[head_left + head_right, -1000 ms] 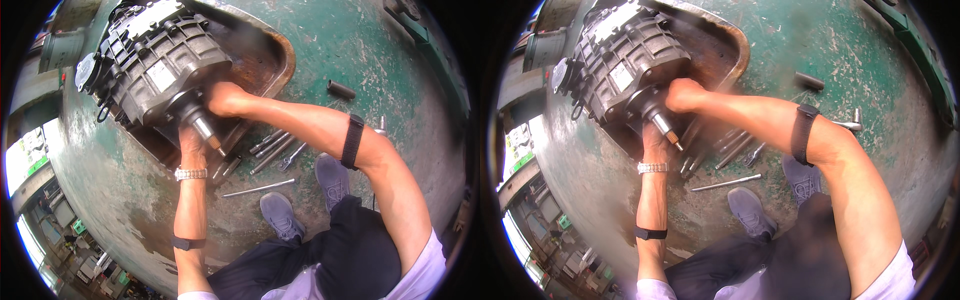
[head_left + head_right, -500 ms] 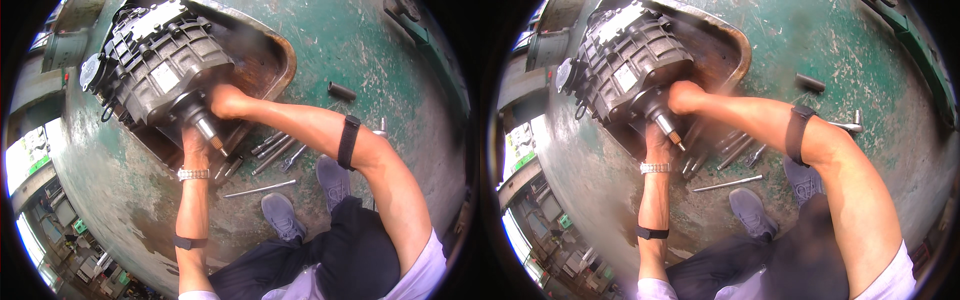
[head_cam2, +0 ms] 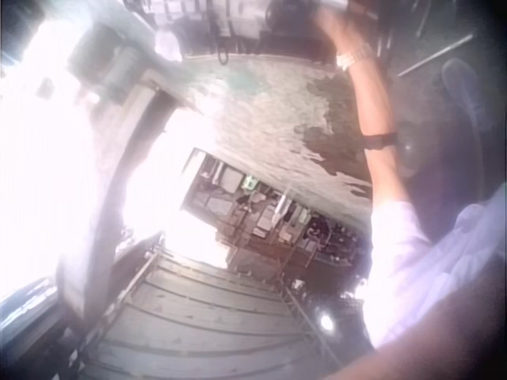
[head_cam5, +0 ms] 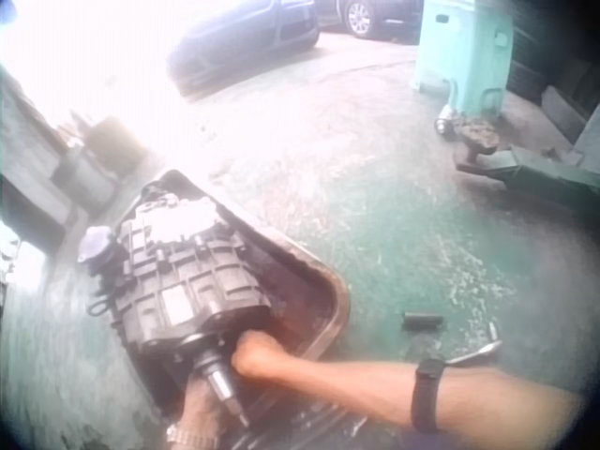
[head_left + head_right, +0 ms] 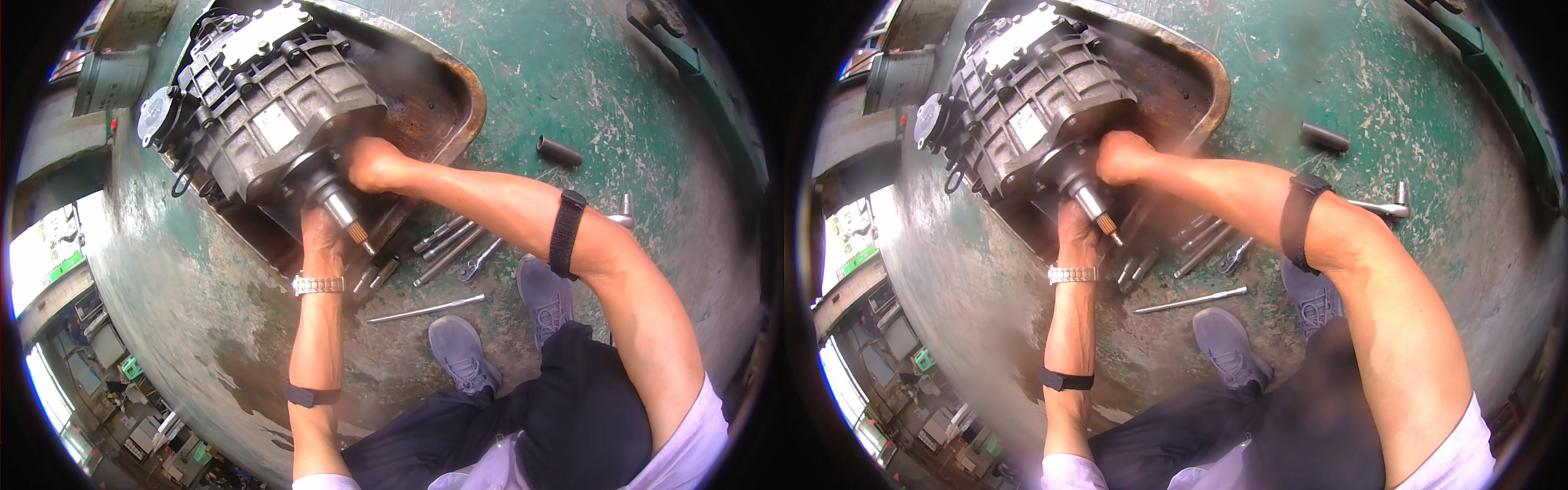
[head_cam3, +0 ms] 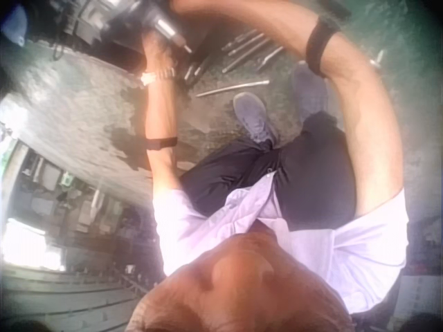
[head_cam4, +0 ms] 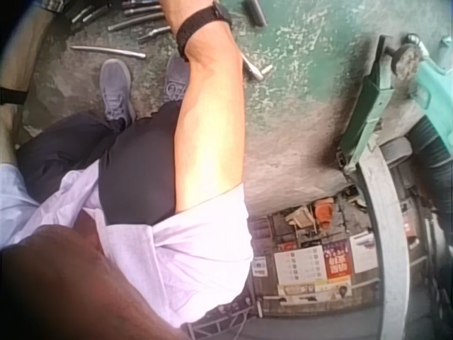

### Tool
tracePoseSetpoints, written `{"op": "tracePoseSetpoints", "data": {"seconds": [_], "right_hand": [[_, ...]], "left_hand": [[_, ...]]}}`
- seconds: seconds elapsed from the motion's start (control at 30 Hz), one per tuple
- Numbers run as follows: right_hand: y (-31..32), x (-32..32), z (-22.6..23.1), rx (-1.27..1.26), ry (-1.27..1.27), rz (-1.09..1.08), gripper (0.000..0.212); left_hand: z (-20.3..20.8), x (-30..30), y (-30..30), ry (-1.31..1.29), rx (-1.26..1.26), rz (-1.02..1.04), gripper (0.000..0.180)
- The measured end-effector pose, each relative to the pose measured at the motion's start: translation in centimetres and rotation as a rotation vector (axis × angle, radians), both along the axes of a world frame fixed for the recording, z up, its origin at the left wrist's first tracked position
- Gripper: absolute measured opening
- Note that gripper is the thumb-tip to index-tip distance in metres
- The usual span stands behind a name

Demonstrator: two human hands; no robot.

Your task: The person manipulates a transmission assembly on a metal tray, rotating the output shaft by hand and adjusting components. The person uses a socket wrench to tighten a bolt on the shaft and continues to rotate and inspect the assembly.

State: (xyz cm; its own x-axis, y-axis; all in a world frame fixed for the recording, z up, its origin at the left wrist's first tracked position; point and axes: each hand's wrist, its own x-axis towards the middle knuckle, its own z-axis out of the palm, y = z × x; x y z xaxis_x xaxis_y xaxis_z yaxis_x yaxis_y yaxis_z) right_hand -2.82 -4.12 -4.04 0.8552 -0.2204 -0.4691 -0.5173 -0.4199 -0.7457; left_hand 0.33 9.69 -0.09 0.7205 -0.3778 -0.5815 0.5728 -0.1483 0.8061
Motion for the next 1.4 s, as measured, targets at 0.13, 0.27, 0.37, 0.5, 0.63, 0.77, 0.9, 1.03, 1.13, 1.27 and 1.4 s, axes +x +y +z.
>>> {"op": "tracePoseSetpoints", "data": {"seconds": [0.13, 0.27, 0.37, 0.5, 0.63, 0.77, 0.9, 1.03, 1.13, 1.27, 1.4], "right_hand": [[0.4, 0.1, -0.4, -0.132, -0.081, 0.061, 0.016], [-0.1, -0.2, 0.7, -0.088, 0.035, 0.014, 0.019], [-0.4, -1.0, 1.9, -0.013, 0.034, -0.078, 0.023], [-0.4, -1.0, 2.6, 0.031, 0.033, -0.147, 0.024], [-0.4, -0.7, 2.1, 0.060, 0.009, -0.091, 0.023], [-0.6, -0.7, 2.1, 0.029, 0.048, -0.094, 0.022], [-0.6, -0.8, 2.1, 0.039, 0.068, -0.089, 0.022], [-0.1, -0.4, 0.9, -0.008, 0.002, -0.122, 0.021], [0.0, 0.0, -0.1, -0.022, -0.065, -0.041, 0.019], [0.0, 0.2, 0.2, -0.084, 0.002, 0.012, 0.018], [-0.5, 0.0, 1.3, 0.023, 0.109, -0.095, 0.027]], "left_hand": [[0.3, 0.1, 0.0, -0.002, 0.034, -0.021, 0.013], [0.9, 0.0, -0.1, 0.033, 0.054, 0.002, 0.014], [1.0, -0.1, -0.2, 0.037, 0.036, 0.006, 0.015], [0.8, -0.1, -0.2, 0.038, 0.026, 0.015, 0.016], [0.6, -0.1, 0.0, 0.028, 0.061, -0.002, 0.017], [0.8, -0.1, 0.1, 0.038, 0.039, -0.011, 0.018], [1.1, -0.2, 0.0, 0.039, 0.028, -0.001, 0.020], [1.3, -0.3, -0.1, 0.049, 0.046, -0.001, 0.020], [1.3, -0.3, 0.0, 0.045, 0.025, -0.031, 0.019], [1.1, -0.2, 0.1, 0.051, 0.030, -0.030, 0.018], [1.0, -0.2, 0.2, 0.039, 0.059, -0.039, 0.019]]}}
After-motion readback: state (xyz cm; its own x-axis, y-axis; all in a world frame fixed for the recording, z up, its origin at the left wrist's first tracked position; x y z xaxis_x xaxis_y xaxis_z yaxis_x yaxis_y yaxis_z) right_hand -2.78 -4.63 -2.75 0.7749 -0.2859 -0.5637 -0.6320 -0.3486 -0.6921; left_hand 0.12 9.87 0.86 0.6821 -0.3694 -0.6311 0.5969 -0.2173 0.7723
